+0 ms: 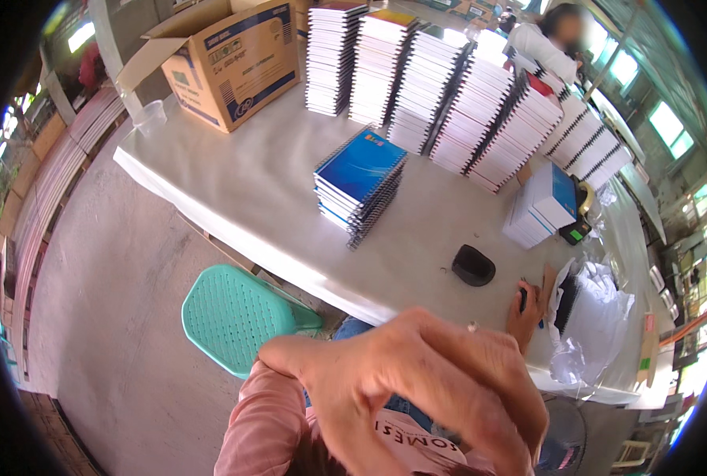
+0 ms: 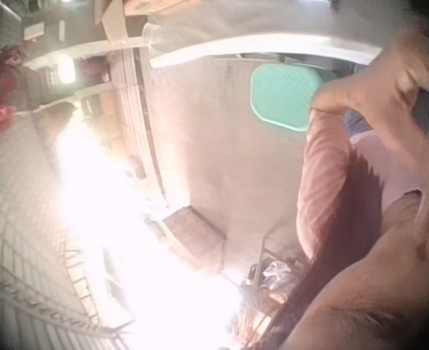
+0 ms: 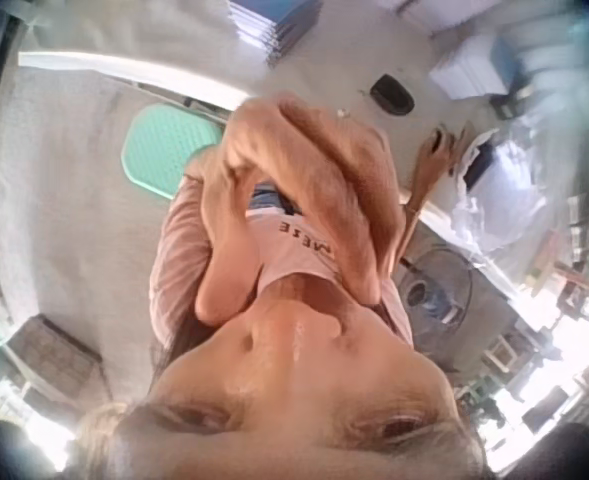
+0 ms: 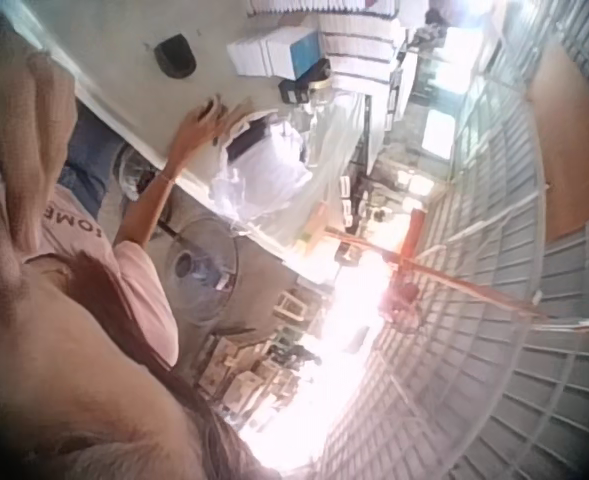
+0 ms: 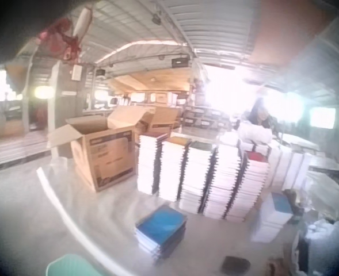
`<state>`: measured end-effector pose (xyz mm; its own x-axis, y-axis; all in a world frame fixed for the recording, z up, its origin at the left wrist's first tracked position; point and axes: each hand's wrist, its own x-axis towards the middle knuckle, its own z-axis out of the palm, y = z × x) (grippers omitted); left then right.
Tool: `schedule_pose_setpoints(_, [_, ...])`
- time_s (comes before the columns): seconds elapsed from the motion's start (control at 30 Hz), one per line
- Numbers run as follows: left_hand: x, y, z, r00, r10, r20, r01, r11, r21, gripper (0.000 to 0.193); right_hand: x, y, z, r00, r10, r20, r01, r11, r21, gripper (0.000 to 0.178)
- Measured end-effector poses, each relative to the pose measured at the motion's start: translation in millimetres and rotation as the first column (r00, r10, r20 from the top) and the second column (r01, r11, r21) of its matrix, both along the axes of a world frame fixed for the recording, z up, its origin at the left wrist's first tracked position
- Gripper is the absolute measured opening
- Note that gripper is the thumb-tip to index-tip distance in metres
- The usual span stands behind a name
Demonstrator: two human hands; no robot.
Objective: The person assembles spiral-bound notebooks by inserting metal rings into pre-punched holes along the spine. They use pliers to secure the rings and a black rubber tool to press the rings into place. After completing each notebook, they place it on a stack and repeat the process with the next one.
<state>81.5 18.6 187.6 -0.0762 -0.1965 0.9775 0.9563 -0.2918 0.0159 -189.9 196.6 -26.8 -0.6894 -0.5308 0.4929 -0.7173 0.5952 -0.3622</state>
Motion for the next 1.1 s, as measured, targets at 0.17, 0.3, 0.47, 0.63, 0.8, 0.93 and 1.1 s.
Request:
schedule_pose_setpoints(0.17, [32.6,10.1,-0.6,0.991,-0.089,-0.104,0.107,0.977,0.182,0.043,2.8,-1.4,5.4,0.998,0.042,0.040,-0.042,0.999,-0.007,0.024])
schedule_pose_setpoints(0.3, [52.8,-5.1,-0.8,0.985,0.024,-0.169,0.020,0.967,0.254,0.030,8.5,-5.9,10.5,0.998,0.062,-0.025,-0.062,0.998,-0.005,0.022])
schedule_pose_setpoints(0.47, [83.7,-21.1,-4.5,0.964,0.262,-0.043,-0.248,0.947,0.206,0.020,10.1,-7.5,12.9,0.998,0.056,-0.016,-0.056,0.998,-0.014,0.021])
schedule_pose_setpoints(0.63, [68.1,-34.6,-19.6,0.856,0.510,0.080,-0.516,0.844,0.148,0.013,9.8,-9.5,11.2,0.998,0.061,-0.035,-0.062,0.998,-0.020,0.020])
schedule_pose_setpoints(0.8, [49.9,-15.9,-54.9,0.617,0.461,0.638,-0.602,0.799,0.005,0.011,-2.3,-5.8,-0.2,0.988,0.079,-0.130,-0.077,0.997,0.015,0.020])
schedule_pose_setpoints(0.93, [-6.5,7.8,-109.7,0.503,0.345,0.793,-0.366,0.916,-0.166,0.018,-5.0,-1.4,-3.0,0.990,0.073,-0.124,-0.071,0.997,0.022,0.020])
schedule_pose_setpoints(1.1, [-61.2,21.4,-173.5,0.394,0.213,0.894,-0.382,0.923,-0.051,0.021,-4.0,-4.4,1.5,0.991,0.108,-0.076,-0.110,0.994,-0.027,0.021])
